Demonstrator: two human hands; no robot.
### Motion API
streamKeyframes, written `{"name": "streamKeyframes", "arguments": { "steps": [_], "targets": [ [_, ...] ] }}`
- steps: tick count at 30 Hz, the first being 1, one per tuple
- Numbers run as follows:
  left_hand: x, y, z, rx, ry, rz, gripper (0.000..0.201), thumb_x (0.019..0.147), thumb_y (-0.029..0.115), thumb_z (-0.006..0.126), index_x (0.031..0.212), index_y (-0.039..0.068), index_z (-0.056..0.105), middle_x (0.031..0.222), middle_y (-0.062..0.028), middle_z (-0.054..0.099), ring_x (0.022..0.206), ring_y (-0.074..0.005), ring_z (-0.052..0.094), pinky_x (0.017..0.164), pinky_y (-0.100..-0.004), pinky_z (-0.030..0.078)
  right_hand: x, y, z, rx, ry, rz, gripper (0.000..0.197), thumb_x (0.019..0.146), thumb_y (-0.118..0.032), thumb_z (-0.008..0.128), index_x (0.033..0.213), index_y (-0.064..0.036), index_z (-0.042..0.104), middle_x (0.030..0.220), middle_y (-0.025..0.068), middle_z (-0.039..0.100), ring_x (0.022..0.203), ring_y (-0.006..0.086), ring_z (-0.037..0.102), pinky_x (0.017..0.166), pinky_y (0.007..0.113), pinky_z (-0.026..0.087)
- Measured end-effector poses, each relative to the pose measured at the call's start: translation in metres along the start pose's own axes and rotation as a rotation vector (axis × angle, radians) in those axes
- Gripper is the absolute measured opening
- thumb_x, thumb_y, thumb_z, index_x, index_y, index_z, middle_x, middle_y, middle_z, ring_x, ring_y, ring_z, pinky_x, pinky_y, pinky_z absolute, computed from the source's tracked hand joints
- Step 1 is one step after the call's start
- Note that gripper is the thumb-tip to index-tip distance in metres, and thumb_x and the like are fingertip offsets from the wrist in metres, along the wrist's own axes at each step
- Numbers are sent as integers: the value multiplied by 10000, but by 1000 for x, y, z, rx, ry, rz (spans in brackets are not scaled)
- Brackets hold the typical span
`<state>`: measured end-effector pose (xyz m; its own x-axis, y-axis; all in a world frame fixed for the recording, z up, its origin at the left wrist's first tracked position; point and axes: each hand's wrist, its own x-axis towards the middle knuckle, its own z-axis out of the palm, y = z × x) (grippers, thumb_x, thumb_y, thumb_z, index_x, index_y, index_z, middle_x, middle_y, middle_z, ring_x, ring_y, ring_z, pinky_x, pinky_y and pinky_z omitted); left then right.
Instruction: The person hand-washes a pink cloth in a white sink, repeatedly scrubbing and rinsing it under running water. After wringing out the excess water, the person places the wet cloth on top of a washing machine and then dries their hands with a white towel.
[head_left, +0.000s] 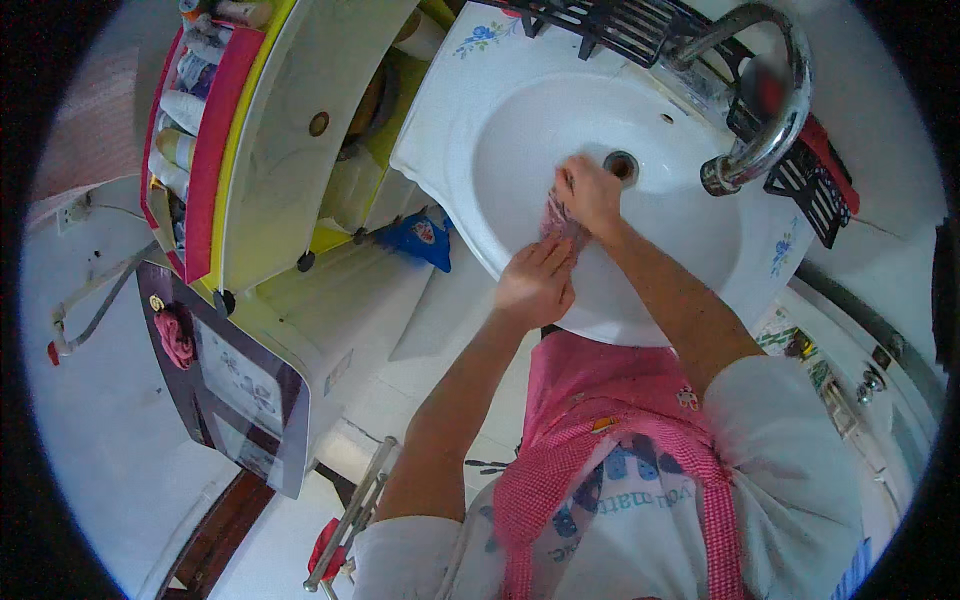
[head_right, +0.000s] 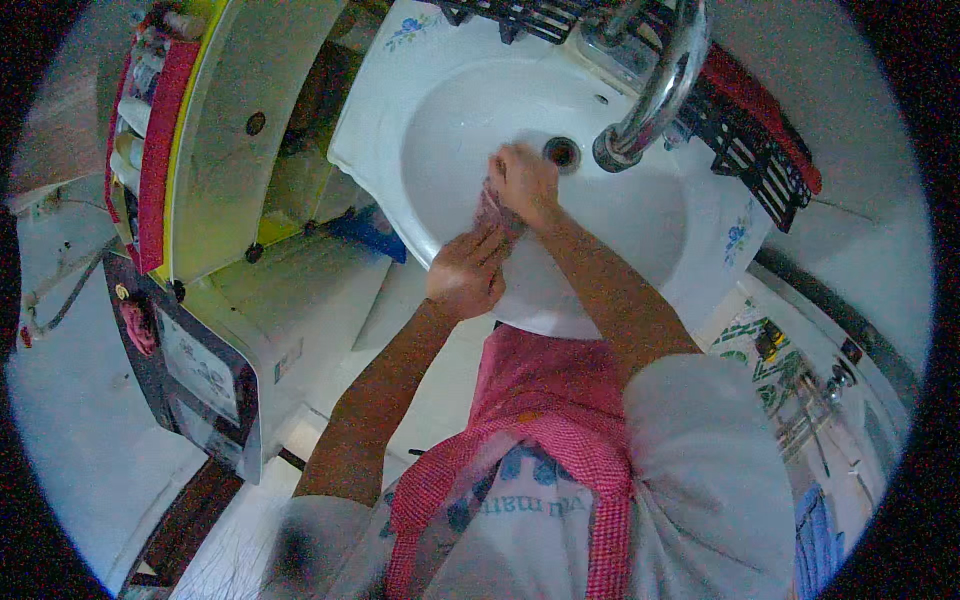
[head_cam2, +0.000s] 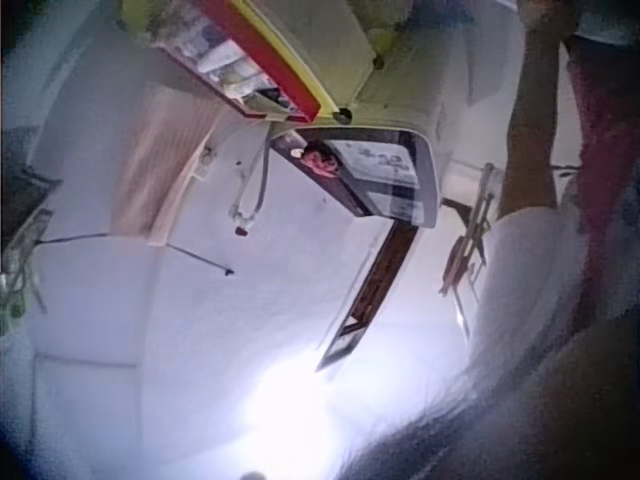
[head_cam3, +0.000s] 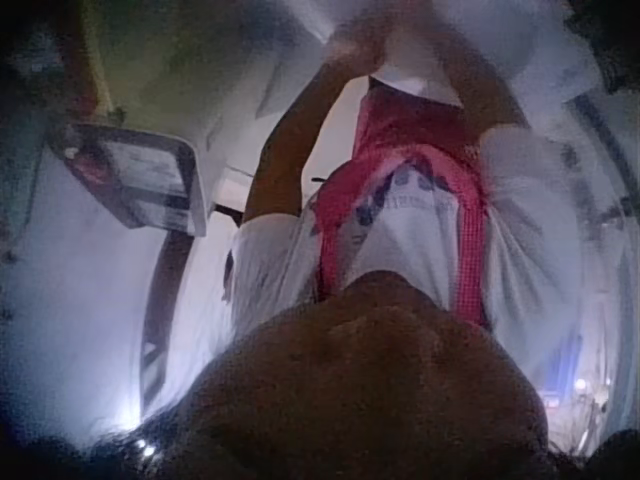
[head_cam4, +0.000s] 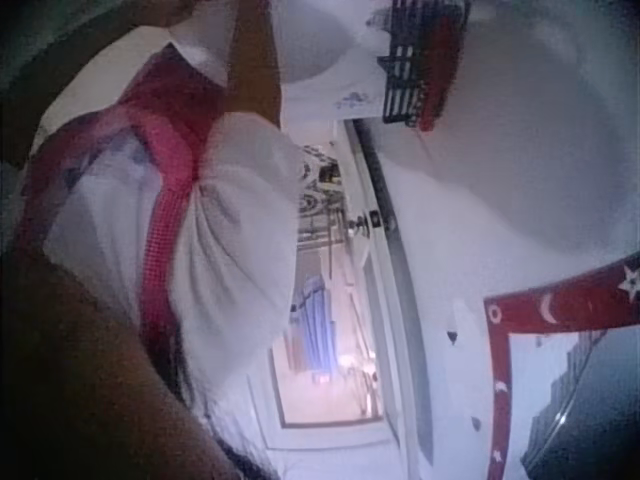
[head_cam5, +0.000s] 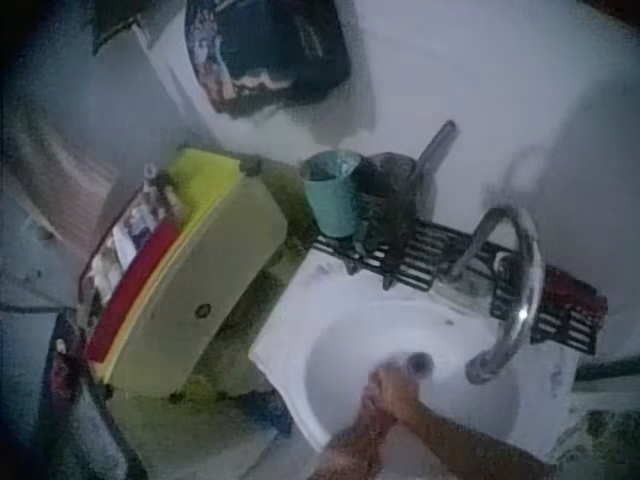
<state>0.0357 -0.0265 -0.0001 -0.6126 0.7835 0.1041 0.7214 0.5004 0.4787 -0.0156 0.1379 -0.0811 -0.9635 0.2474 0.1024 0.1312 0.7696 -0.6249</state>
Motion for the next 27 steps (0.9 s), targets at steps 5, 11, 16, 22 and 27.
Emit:
{"name": "streamKeyframes", "arguments": {
  "steps": [5, 11, 16, 22, 27],
  "targets": [
    [4, 3, -6, 0, -62, -4, 398, 677, 160, 600, 1057, 46, 631, 1135, -131, 590, 1048, -290, 563, 866, -415, 470, 2, -3, -1, 51, 7, 75, 206, 823, -288, 614, 782, -90, 575, 798, 107, 551, 728, 307, 587, 602, 397, 483],
    [-5, -4, 3, -59, -121, -36, 338, 699, 171, 588, 1015, 60, 634, 1106, -112, 597, 1026, -295, 571, 874, -426, 461, -69, -35, -31, 331, -150, 96, 246, 792, -300, 653, 722, -82, 561, 727, 80, 544, 605, 293, 578, 523, 404, 467],
    [4, 2, -3, 12, -76, -19, 376, 703, 158, 578, 1065, 70, 628, 1133, -94, 592, 1065, -278, 551, 890, -420, 456, 31, 9, 9, -104, 127, -63, 204, 777, -261, 647, 743, -74, 573, 741, 105, 544, 633, 309, 581, 541, 415, 463],
    [-1, 0, 1, -24, -82, -44, 386, 712, 176, 576, 1078, 60, 623, 1142, -97, 592, 1066, -275, 543, 900, -412, 451, -39, -33, -28, 262, -50, 48, 238, 800, -240, 641, 673, -64, 544, 687, 97, 536, 590, 295, 550, 522, 392, 419],
    [3, 3, -3, -43, -82, -36, 339, 700, 157, 593, 1012, 31, 640, 1073, -122, 600, 1052, -302, 549, 877, -415, 457, -35, -11, -17, 126, -215, -76, 296, 796, -328, 610, 651, -72, 584, 686, 103, 560, 629, 302, 574, 557, 443, 439]
  ]
}}
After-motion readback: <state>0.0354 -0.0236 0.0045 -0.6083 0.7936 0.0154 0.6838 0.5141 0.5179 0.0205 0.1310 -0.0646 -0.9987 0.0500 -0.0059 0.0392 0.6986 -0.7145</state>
